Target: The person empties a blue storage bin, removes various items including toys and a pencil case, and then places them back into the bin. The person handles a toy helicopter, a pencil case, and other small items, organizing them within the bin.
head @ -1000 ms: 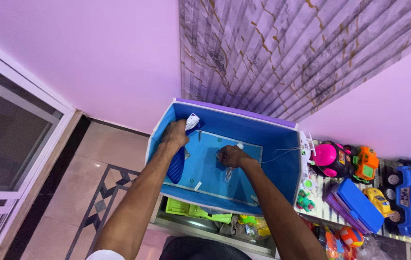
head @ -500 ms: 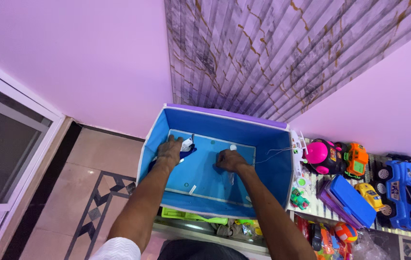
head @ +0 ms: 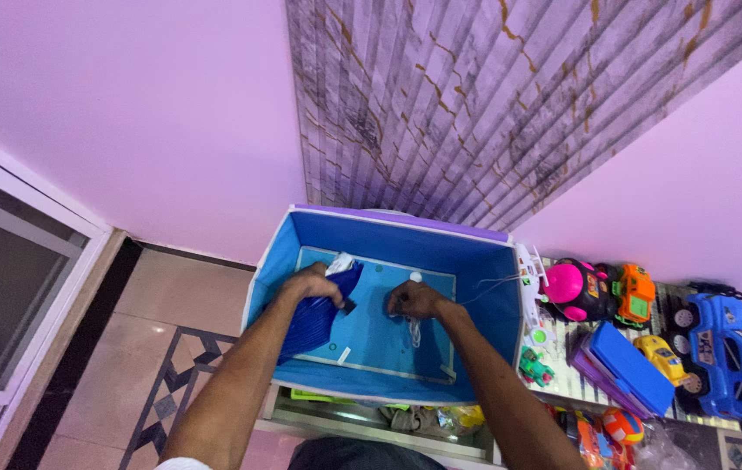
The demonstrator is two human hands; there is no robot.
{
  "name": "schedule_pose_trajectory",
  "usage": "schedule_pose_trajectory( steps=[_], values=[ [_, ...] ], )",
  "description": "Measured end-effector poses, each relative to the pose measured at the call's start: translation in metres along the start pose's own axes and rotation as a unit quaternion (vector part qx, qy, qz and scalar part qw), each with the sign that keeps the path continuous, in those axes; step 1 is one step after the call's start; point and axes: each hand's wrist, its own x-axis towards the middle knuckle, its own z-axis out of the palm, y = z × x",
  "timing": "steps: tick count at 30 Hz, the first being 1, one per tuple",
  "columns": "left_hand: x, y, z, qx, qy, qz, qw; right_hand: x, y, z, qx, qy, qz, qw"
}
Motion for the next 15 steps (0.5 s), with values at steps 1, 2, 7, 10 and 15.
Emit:
schedule_pose_trajectory(
  steps=[1,2,7,10,15],
  values=[
    [-0.001,0.005,-0.002,-0.050,-0.022,0.016,0.998,-0.007,-0.002,-0.007,0.033,-0.006,-0.054,0.998],
    [-0.003,0.012,-0.003,-0.100,-0.043,0.033,0.993,-0.018,-0.005,-0.015,0.066,-0.012,-0.108,0.992],
    [-0.034,0.065,-0.006,-0.277,-0.070,0.122,0.951,-0.095,-0.033,-0.044,0.173,0.126,-0.170,0.962],
    [-0.059,0.108,-0.005,-0.356,-0.108,0.176,0.911,-0.135,-0.032,-0.052,0.299,0.209,-0.167,0.916],
    [-0.099,0.183,-0.003,-0.465,-0.193,0.241,0.830,-0.192,-0.002,-0.060,0.411,0.394,-0.127,0.812]
  ],
)
